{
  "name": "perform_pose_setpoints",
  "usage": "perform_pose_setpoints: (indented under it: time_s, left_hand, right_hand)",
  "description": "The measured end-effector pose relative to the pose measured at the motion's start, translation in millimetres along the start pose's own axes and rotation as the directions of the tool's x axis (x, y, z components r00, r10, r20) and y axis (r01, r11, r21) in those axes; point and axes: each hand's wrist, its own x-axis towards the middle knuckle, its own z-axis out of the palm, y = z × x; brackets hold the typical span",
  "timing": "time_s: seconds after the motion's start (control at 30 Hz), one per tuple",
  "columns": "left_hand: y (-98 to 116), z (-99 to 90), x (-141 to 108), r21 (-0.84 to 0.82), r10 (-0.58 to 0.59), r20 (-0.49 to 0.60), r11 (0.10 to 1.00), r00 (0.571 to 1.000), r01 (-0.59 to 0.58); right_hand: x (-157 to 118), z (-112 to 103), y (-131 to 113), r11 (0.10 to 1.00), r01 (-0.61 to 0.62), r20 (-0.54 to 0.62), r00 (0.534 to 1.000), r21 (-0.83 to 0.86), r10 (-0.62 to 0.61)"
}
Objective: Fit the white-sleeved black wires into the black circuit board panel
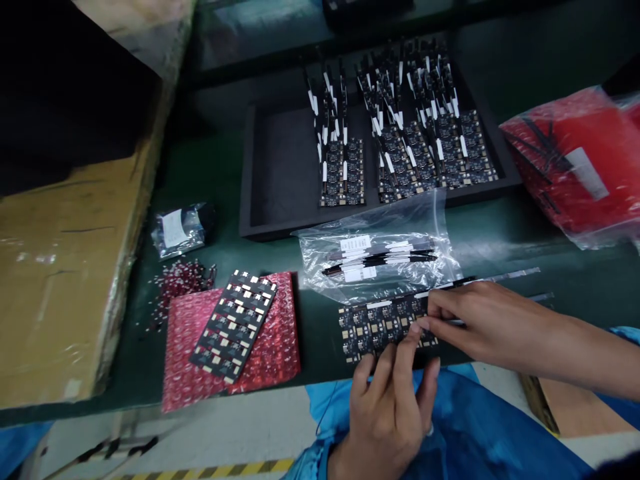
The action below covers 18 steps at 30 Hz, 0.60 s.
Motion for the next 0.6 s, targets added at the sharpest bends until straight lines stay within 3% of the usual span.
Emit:
perform_pose_setpoints:
  time_s: [0.13, 0.4, 0.6]
  left_hand:
    - [-3.1, 1.6, -3.5, -0.049, -0.035, 0.008, 0.998, 0.999, 0.035]
    - [-8.4, 3.9, -12.1, 0.009, 0.105, -0.037, 0.994, 0.994, -0.105]
    - [4.4, 6.9, -10.1, -0.006, 0.022, -0.04, 1.0, 0.999, -0.022]
  right_hand:
    - [-1.8, -0.8, 1.3, 1.0, -0.001, -0.01, 1.0, 0.002, 0.001]
    - [-0.4, 1.9, 1.3, 0.999, 0.011, -0.028, 1.0, -0.051, -0.013]
    - [-2.7, 3.3, 2.4, 0.997, 0.048, -0.076, 0.996, -0.062, -0.053]
